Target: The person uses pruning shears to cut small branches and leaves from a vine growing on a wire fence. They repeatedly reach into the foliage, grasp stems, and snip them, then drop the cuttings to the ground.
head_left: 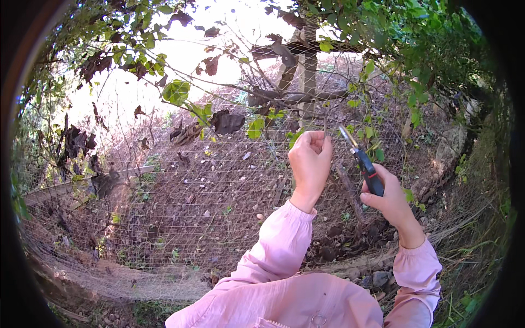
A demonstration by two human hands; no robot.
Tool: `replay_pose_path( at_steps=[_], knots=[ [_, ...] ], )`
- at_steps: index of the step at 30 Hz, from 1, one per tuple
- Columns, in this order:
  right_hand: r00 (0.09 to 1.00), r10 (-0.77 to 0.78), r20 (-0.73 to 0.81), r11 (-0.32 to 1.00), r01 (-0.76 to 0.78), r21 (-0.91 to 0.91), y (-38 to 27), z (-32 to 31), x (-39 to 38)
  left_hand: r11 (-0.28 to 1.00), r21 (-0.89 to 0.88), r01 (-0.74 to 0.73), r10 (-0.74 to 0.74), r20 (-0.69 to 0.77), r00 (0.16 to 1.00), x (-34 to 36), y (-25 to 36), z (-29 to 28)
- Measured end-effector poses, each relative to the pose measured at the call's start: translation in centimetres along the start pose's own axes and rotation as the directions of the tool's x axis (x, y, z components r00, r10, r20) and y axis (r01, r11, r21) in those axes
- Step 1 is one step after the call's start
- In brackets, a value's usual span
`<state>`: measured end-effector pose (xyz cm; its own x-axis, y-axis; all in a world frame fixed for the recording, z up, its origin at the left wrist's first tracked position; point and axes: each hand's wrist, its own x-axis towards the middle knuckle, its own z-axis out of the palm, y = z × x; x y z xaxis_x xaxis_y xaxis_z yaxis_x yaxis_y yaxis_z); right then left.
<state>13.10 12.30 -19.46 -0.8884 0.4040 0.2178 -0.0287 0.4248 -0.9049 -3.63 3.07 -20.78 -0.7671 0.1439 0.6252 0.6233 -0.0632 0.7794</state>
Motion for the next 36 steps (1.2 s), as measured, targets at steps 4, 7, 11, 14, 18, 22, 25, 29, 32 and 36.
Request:
replay_pose_path(
  at_steps=[4, 7, 11, 14, 18, 22, 25, 29, 32, 36],
  knots=[
    [0.999, 0.019, 0.026, 1.000, -0.019, 0.002, 0.3, 0.3, 0.0, 0.995, -0.080, -0.064, 0.063, -0.014, 0.998, -0.4, -0.3, -0.2],
    [1.000, -0.011, -0.011, 1.000, 0.011, -0.014, 0.3, 0.5, -0.2, 0.980, -0.199, -0.003, 0.010, 0.033, 0.999, -0.7, -0.2, -0.4],
    [0.979, -0.156, -0.130, 0.962, 0.121, -0.243, 0.3, 0.9, -0.6, 0.955, -0.296, 0.027, 0.000, 0.092, 0.996, -1.0, -0.2, -0.7],
    [0.974, -0.149, -0.172, 0.958, 0.099, -0.268, 0.0, 1.2, -1.6, 0.895, -0.445, 0.030, 0.024, 0.115, 0.993, -1.1, -0.2, -0.8],
    [0.965, -0.168, -0.199, 0.976, 0.134, -0.172, -1.0, 1.6, -3.1, 0.813, -0.570, 0.118, 0.001, 0.204, 0.979, -1.6, -0.2, -0.9],
    [0.997, -0.053, -0.051, 0.988, 0.060, 0.145, -2.4, 2.3, -4.3, 0.752, -0.647, 0.127, -0.004, 0.187, 0.982, -2.2, 0.4, -0.7],
    [0.990, -0.032, 0.135, 0.945, -0.014, 0.327, -3.6, 3.2, -4.4, 0.894, -0.445, -0.049, 0.116, 0.126, 0.985, -2.1, 1.1, -0.6],
    [0.994, -0.035, 0.102, 0.877, -0.019, 0.481, -5.3, 4.2, -4.2, 0.886, -0.410, -0.219, 0.264, 0.057, 0.963, -2.3, 2.2, -0.3],
    [0.988, 0.004, 0.151, 0.774, -0.099, 0.625, -7.1, 3.5, -4.8, 0.873, -0.387, -0.296, 0.344, 0.058, 0.937, -2.3, 2.5, -0.1],
    [0.988, -0.003, 0.156, 0.682, -0.112, 0.723, -9.0, 4.1, -4.6, 0.844, -0.492, -0.214, 0.294, 0.091, 0.951, -3.0, 2.0, 0.6]
  ],
)
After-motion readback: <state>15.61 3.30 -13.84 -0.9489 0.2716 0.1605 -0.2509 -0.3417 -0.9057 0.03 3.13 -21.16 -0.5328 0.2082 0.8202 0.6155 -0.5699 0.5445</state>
